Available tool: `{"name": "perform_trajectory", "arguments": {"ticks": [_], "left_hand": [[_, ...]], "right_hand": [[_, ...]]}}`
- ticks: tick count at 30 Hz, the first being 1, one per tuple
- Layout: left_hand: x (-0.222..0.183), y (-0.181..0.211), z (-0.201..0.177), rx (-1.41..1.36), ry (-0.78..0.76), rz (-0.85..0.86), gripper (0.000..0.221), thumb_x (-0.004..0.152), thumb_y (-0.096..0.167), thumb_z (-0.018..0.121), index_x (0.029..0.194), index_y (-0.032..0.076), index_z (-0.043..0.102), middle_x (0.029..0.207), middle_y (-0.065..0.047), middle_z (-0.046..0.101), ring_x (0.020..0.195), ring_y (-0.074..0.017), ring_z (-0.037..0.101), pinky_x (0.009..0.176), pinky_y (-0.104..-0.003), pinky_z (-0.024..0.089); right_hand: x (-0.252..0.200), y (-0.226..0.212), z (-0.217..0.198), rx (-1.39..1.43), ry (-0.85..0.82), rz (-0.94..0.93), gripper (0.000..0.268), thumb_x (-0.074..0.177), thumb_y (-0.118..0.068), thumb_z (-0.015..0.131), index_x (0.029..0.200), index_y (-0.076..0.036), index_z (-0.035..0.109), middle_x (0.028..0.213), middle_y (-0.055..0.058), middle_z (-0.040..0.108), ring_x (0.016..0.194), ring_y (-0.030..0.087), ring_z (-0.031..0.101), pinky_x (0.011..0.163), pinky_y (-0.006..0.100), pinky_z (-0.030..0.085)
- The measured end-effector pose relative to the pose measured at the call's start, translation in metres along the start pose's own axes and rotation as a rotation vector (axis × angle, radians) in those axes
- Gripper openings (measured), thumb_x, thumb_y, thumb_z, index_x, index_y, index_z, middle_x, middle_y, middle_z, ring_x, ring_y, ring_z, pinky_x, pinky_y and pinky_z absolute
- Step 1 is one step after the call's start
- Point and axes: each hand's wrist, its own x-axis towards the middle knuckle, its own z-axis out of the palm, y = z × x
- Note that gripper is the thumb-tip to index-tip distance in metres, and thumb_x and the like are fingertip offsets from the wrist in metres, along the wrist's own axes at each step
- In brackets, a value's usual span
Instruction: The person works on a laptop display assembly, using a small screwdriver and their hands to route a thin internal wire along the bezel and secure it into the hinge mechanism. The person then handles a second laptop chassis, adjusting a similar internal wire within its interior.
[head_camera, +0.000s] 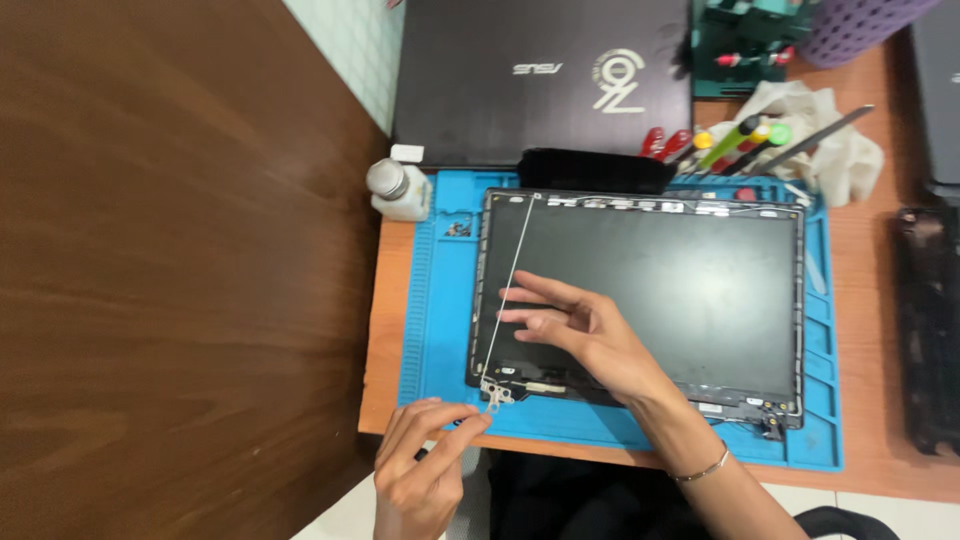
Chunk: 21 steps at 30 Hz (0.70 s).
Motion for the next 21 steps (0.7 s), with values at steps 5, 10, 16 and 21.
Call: {"name": "perform_trajectory", "arguments": {"ticks": [5,10,16,21], "left_hand": [[0.009,0.005,0.009,-0.014,-0.095,0.111,0.040,0.065,-0.013,0.067,0.098,0.007,0.078,0.100,-0.007,0.072,0.096,-0.0285,0.070,0.085,-0.040,0.058],[0.028,0.017,0.036,-0.081,-0.193,0.208,0.038,0.067,-0.011,0.068,0.098,0.009,0.078,0.103,-0.005,0.072,0.098,-0.0273,0.072,0.088,-0.041,0.057],[0.066,0.050,0.084,-0.242,-0.279,0.413,0.033,0.071,-0.010,0.070,0.098,0.007,0.076,0.106,-0.007,0.072,0.098,-0.0277,0.071,0.089,-0.039,0.059],[0.096,0.094,0.133,-0.321,-0.376,0.601,0.029,0.072,-0.009,0.070,0.096,0.006,0.074,0.104,-0.007,0.072,0.094,-0.0270,0.072,0.086,-0.038,0.059]], "right_hand": [[-0.014,-0.018,-0.029,0.076,0.086,-0.067,0.063,0.091,-0.008,0.064,0.149,0.006,0.046,0.142,0.022,0.062,0.122,0.029,0.068,0.098,0.037,0.057],[-0.047,-0.038,-0.069,0.099,0.268,-0.127,0.063,0.091,-0.011,0.066,0.148,0.007,0.047,0.142,0.023,0.063,0.122,0.030,0.068,0.099,0.039,0.057],[-0.118,-0.059,-0.133,0.129,0.508,-0.301,0.067,0.091,-0.016,0.067,0.150,0.005,0.044,0.145,0.024,0.058,0.126,0.031,0.065,0.099,0.041,0.057],[-0.189,-0.068,-0.181,0.137,0.725,-0.436,0.067,0.091,-0.014,0.069,0.150,0.007,0.046,0.144,0.024,0.057,0.125,0.034,0.063,0.102,0.044,0.056]]}}
